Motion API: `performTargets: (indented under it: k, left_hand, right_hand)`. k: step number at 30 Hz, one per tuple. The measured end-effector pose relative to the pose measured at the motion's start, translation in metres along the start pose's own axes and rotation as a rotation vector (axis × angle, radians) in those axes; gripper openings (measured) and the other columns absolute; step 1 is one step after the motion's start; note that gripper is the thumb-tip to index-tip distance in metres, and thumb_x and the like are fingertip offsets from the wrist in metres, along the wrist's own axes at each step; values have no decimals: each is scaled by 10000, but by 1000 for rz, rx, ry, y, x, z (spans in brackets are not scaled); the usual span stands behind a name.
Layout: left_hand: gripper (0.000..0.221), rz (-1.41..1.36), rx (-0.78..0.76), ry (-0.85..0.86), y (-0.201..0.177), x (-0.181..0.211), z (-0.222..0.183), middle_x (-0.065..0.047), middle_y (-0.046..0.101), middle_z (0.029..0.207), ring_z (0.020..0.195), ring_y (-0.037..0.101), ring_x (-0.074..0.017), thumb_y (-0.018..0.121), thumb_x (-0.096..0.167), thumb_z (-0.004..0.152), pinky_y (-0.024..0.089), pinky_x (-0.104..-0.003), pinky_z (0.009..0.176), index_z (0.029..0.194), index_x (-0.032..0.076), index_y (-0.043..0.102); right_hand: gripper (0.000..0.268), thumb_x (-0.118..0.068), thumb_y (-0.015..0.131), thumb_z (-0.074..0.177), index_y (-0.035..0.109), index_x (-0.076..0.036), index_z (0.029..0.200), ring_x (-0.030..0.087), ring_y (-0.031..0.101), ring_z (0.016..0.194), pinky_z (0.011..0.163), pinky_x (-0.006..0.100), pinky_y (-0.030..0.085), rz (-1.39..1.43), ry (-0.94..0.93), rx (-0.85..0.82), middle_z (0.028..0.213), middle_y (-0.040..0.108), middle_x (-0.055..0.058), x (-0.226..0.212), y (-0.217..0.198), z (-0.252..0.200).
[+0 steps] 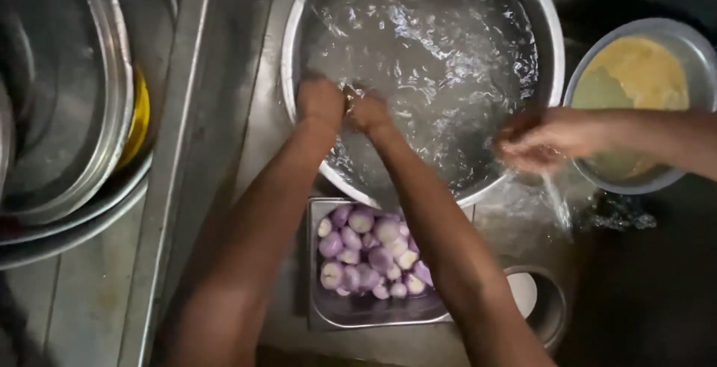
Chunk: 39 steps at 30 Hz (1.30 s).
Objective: Washing peeled red onions in a large bowl and transferring them to a container.
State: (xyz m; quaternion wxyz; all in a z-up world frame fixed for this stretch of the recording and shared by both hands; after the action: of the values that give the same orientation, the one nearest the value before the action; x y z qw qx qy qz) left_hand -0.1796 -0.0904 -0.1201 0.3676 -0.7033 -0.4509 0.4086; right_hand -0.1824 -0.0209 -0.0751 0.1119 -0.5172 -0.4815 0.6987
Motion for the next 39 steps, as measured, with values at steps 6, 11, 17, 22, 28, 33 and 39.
performTargets:
  k: [6,11,17,22,28,33,39]
  left_hand:
    - [253,-266,-32,116,-40,9,-68,-89,714,1176,1134,658,-307,603,177,947,556,-401,902,1115,111,780]
    - [192,-746,455,156,-154,-8,-164,-162,686,1119,1115,637,-386,682,48,886,553,-442,865,1075,21,708]
    - [306,-1249,511,15,-132,32,-287,-132,661,1244,1102,632,-354,718,85,909,528,-460,903,1210,40,693]
    - [560,-1144,274,162,-67,100,-336,-193,569,1411,1220,519,-437,757,73,741,427,-538,1010,1289,31,653]
    - [446,-1107,205,-142,30,84,-380,-132,603,1334,1185,541,-412,781,134,754,460,-497,1001,1186,100,676]
    - [346,-1125,178,-172,54,88,-409,-139,608,1315,1187,594,-380,796,171,750,455,-535,990,1090,148,735]
    - [294,-1233,87,-187,28,85,-409,-92,637,1327,1068,668,-340,783,214,802,502,-471,952,1090,162,763]
  right_hand:
    - [309,-223,649,948,660,-89,1226,414,693,1013,887,498,539,215,158,-95,1135,719,242,2,23,-64]
    - [485,-118,567,937,551,-113,1421,403,695,892,839,502,511,321,519,41,963,698,217,-84,-106,-134]
    - [511,11,618,863,546,-15,1368,389,699,1118,948,423,555,368,331,483,1278,658,192,-135,-164,-256]
    - [571,22,623,815,535,-8,1378,454,650,1166,916,471,551,219,212,212,1225,708,195,-153,-149,-272]
    - [497,-77,619,950,490,-66,1430,372,709,866,704,472,616,-58,234,360,1314,609,279,-83,-232,-104]
    - [477,-188,618,917,572,-28,1364,406,479,1390,1192,603,316,-1126,121,213,1457,512,256,59,-233,23]
    - [201,-222,613,956,737,-74,1009,271,649,946,838,487,431,-992,506,-507,1034,687,160,95,-174,-64]
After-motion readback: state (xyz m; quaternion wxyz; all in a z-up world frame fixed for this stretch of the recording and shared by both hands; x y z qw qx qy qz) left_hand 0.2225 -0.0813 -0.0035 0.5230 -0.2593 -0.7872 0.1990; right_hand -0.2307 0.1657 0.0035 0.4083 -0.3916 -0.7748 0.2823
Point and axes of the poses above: each hand's wrist, its own z-axis towards the middle knuckle, its own y-axis out of the palm, x = y × z, the point moved 10 cm from there along z, towards the middle knuckle
